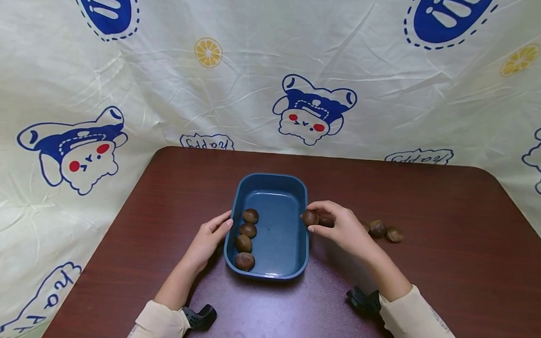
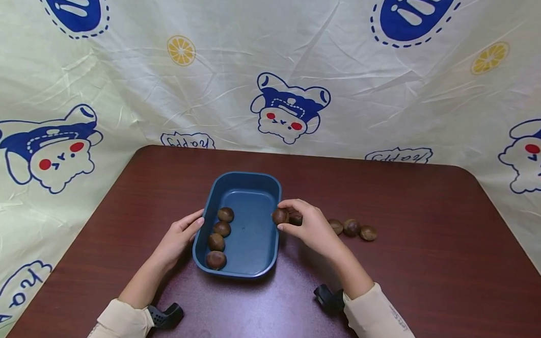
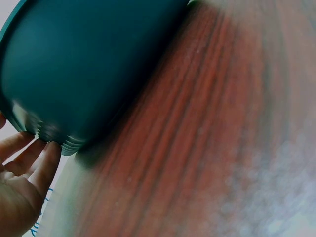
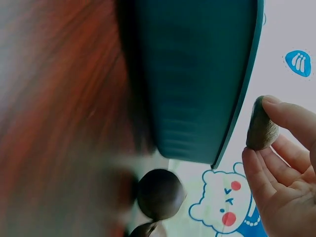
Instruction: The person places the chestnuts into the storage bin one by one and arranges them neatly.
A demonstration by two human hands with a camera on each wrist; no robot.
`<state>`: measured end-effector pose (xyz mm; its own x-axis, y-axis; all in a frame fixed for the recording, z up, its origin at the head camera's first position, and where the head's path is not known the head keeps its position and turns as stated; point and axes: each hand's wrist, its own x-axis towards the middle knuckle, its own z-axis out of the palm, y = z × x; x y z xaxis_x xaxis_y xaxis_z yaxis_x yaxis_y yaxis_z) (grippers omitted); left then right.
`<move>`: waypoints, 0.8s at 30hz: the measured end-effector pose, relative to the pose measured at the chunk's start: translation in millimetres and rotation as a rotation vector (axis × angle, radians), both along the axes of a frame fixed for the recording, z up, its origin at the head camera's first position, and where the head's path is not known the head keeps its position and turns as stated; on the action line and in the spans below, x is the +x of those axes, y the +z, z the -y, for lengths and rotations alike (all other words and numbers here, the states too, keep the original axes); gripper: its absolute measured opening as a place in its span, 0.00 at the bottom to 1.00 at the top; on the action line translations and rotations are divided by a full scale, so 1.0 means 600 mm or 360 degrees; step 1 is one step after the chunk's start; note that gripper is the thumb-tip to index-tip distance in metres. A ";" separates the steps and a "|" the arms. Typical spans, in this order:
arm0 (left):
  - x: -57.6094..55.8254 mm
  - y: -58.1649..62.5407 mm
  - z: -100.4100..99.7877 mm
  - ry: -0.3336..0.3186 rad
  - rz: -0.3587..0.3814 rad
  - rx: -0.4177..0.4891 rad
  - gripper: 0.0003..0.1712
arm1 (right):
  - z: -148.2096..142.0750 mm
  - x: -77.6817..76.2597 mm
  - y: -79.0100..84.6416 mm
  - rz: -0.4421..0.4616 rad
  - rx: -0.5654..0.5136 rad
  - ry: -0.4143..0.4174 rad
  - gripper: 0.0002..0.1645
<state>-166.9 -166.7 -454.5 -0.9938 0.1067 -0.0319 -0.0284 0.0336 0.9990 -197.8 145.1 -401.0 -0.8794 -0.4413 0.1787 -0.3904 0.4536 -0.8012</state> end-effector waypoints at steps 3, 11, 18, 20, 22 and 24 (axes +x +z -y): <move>0.000 0.000 0.000 -0.0003 0.0003 0.0008 0.27 | 0.013 -0.008 0.003 -0.0004 -0.0027 0.0023 0.24; 0.008 0.024 -0.005 -0.0041 0.0013 0.0006 0.27 | 0.059 -0.011 0.049 -0.0011 -0.0019 0.0061 0.23; 0.014 0.044 -0.006 -0.0067 0.0047 -0.0005 0.25 | 0.082 -0.053 0.021 -0.0006 -0.0085 0.0127 0.25; 0.012 0.039 -0.005 -0.0070 0.0039 0.0003 0.25 | 0.091 -0.059 0.020 0.0002 -0.0088 0.0144 0.25; 0.008 0.029 -0.003 -0.0067 0.0041 0.0019 0.26 | 0.101 -0.065 0.019 0.0019 -0.0081 0.0163 0.25; 0.004 0.019 -0.001 -0.0058 0.0040 0.0026 0.26 | 0.110 -0.071 0.019 0.0039 -0.0067 0.0178 0.24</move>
